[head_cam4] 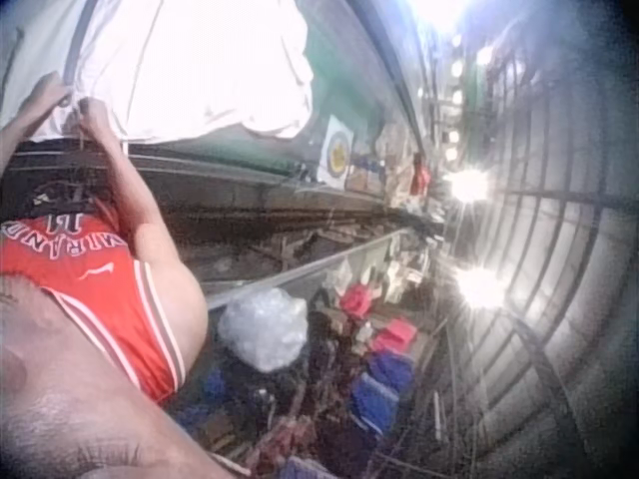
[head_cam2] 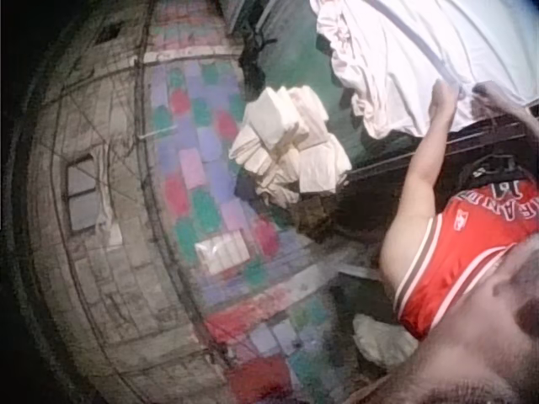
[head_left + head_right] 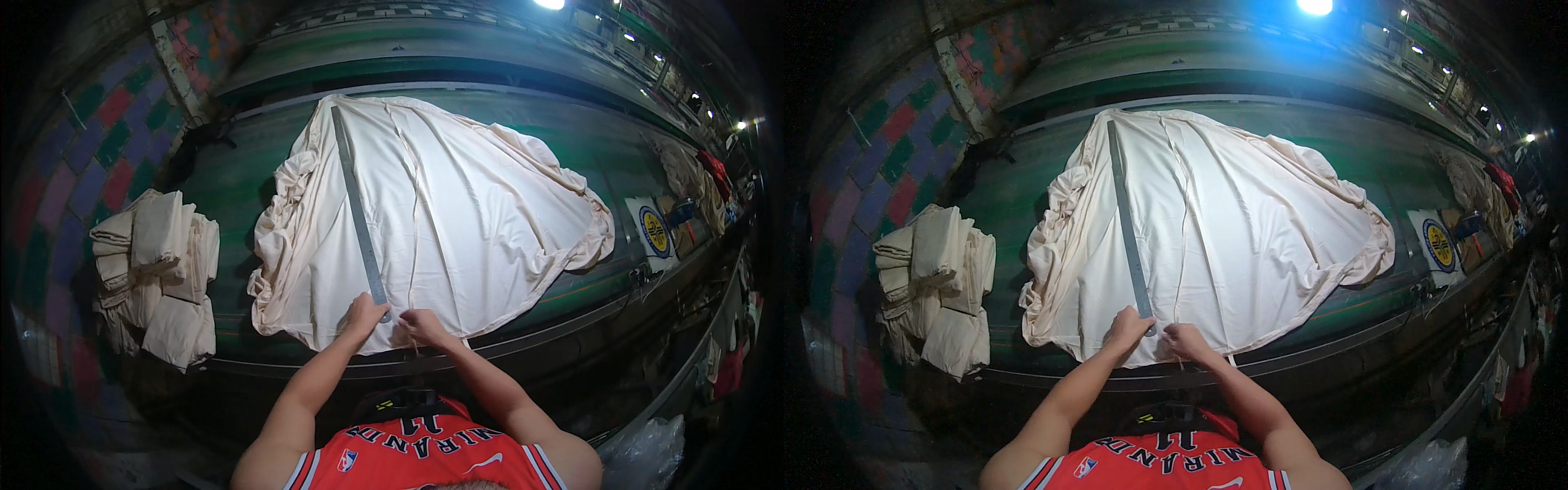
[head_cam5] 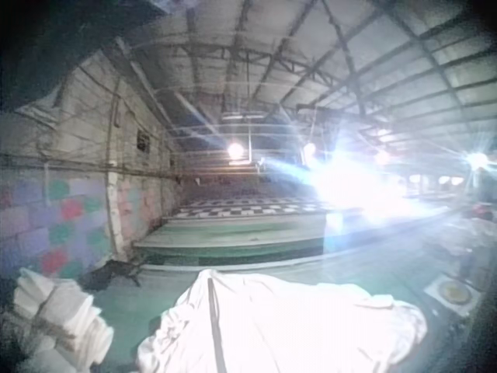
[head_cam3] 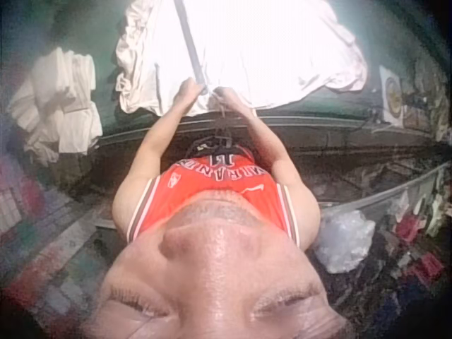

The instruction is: The person spreads a large white fabric on a green worktable, uses a long metal ruler to align and cut the fabric into a rectangular shape, and then places a circular logo patch on the center of the cut piece.

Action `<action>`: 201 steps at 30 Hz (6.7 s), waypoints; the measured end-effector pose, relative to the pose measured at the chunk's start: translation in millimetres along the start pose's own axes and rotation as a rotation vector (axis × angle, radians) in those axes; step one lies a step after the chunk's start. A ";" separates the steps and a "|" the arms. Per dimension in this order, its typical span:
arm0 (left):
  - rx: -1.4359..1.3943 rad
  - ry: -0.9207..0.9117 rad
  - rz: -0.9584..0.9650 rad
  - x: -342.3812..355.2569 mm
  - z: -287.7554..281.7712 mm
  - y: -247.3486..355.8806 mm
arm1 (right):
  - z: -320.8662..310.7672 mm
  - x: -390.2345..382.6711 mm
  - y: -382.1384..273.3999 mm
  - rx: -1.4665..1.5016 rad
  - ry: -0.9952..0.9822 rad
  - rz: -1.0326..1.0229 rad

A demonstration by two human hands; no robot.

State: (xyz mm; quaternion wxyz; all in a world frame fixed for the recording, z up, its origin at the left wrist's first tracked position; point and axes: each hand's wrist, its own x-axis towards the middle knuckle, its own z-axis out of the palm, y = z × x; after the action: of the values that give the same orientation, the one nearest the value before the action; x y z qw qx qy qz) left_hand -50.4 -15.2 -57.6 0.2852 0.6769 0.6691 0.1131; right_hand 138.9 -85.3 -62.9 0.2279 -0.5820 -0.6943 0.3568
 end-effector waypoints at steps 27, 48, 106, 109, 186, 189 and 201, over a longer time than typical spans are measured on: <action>-1.104 -0.173 0.040 -3.5 28.5 91.4 | -70.4 39.2 -24.9 0.728 0.124 0.321; 0.300 0.384 -0.132 56.2 121.1 110.1 | -234.7 -182.1 174.6 0.960 0.013 0.194; -1.150 -0.206 0.014 -31.8 41.1 215.7 | -232.4 75.0 149.4 0.457 0.332 0.175; -1.100 -0.310 0.078 -37.2 34.8 209.7 | -243.7 83.2 128.2 0.810 0.255 0.204; 0.329 -0.315 0.164 -82.6 13.1 -1.7 | -287.2 -144.7 235.2 -0.376 -0.475 -0.174; 0.273 -0.430 0.057 -74.8 3.0 5.4 | -299.8 -139.8 229.2 -0.281 -0.548 -0.032; 0.108 0.120 -0.067 -50.9 13.7 20.7 | -278.0 -99.5 230.0 -0.148 0.020 -0.076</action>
State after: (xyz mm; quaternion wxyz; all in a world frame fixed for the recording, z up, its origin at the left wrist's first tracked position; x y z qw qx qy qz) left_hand -29.6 -66.6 -45.9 0.2113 0.6607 0.7123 0.1074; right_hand 512.5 -102.2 -49.7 0.2045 -0.5740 -0.7381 0.2896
